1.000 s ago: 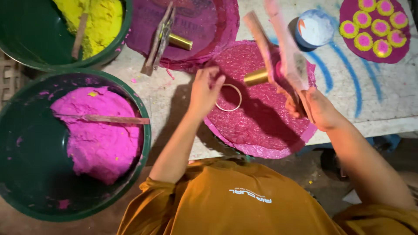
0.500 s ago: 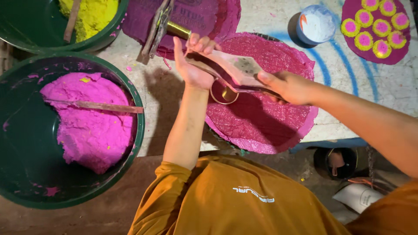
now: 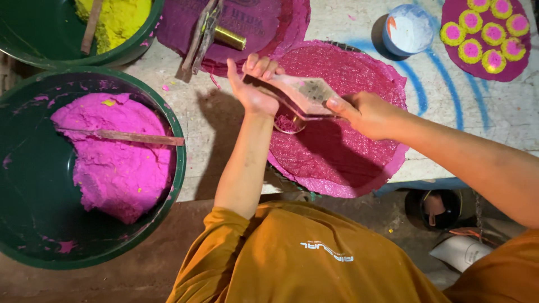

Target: The person shapes vibrant pink and yellow dough into patterns on a circular base using wooden molds and various hand tools. They scoop the material from large buckets, press it into specific shapes, and smooth the surface of the developing patterns.

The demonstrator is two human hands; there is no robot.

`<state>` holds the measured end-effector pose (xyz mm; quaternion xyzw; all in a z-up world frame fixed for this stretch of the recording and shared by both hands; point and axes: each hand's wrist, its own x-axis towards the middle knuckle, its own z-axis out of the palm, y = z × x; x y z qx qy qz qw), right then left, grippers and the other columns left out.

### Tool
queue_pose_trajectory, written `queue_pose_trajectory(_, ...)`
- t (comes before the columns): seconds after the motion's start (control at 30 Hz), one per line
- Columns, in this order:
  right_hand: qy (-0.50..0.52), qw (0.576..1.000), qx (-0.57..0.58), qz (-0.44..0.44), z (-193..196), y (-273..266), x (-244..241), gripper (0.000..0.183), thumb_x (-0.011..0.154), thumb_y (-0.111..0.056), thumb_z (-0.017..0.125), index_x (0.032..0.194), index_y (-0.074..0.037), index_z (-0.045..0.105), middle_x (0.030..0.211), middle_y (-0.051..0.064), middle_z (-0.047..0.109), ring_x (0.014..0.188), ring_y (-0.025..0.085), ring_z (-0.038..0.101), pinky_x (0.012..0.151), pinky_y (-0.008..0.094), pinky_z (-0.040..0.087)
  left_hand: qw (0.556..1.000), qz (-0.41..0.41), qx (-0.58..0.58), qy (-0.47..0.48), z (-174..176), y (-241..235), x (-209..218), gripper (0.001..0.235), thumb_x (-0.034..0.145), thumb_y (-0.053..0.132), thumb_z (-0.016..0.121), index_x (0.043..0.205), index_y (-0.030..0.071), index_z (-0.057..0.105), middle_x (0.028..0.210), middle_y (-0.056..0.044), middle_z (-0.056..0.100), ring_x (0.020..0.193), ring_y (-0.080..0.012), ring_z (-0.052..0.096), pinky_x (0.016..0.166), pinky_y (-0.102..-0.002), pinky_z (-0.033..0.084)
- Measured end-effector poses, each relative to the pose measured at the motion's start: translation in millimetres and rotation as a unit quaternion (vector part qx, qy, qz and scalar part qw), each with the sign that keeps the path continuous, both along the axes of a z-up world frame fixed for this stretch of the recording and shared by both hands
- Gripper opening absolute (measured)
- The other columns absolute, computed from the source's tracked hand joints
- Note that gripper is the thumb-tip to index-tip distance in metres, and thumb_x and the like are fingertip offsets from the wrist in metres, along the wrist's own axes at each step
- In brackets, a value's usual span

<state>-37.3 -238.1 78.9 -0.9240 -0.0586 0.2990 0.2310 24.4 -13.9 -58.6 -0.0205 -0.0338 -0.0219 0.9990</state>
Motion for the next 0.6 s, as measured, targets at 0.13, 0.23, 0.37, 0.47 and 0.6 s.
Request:
queue_pose_trajectory(0.13,-0.053,0.998,-0.022,0.000,-1,-1,2,0.071,0.098,-0.065,0.039,0.118,-0.006,0.072,0.075,0.025,0.067,0.073,0.039,0.067,0.073,0.050,0.050,0.999,0.006,0.015,-0.035,2,-5,18,0.047,0.100,0.059,0.040,0.077,0.018,0.041,0.066,0.005,0.038,0.065,-0.0141,0.041,0.076,-0.037,0.040)
queue_pose_trajectory(0.23,-0.096,0.995,0.005,0.001,-9,6,4,0.068,0.099,-0.063,0.039,0.123,-0.008,0.071,0.076,0.023,0.068,0.074,0.038,0.067,0.072,0.050,0.050,0.998,0.022,0.054,-0.025,10,4,25,0.047,0.097,0.059,0.041,0.074,0.017,0.040,0.062,0.004,0.035,0.061,-0.0150,0.038,0.071,-0.037,0.040)
queue_pose_trajectory(0.37,-0.107,0.992,0.063,0.020,-26,17,8,0.069,0.100,-0.064,0.038,0.113,-0.004,0.071,0.074,0.019,0.067,0.072,0.035,0.067,0.070,0.050,0.050,0.995,0.039,0.085,-0.017,22,25,24,0.049,0.096,0.060,0.040,0.073,0.017,0.039,0.061,0.004,0.034,0.057,-0.0155,0.035,0.065,-0.038,0.038)
queue_pose_trajectory(0.47,-0.080,0.994,0.074,0.030,-42,18,6,0.071,0.101,-0.064,0.035,0.103,-0.002,0.070,0.071,0.019,0.064,0.069,0.035,0.065,0.068,0.049,0.049,0.995,0.048,0.085,0.014,17,32,14,0.050,0.098,0.059,0.036,0.073,0.016,0.039,0.059,0.004,0.034,0.055,-0.0150,0.034,0.063,-0.037,0.036)
queue_pose_trajectory(0.6,-0.036,0.998,0.041,0.018,-49,-4,6,0.073,0.100,-0.066,0.036,0.096,-0.002,0.071,0.067,0.018,0.063,0.067,0.033,0.064,0.068,0.048,0.050,0.991,0.044,0.058,0.111,-3,10,7,0.050,0.098,0.056,0.032,0.068,0.017,0.039,0.055,0.004,0.034,0.051,-0.0153,0.034,0.061,-0.039,0.038)
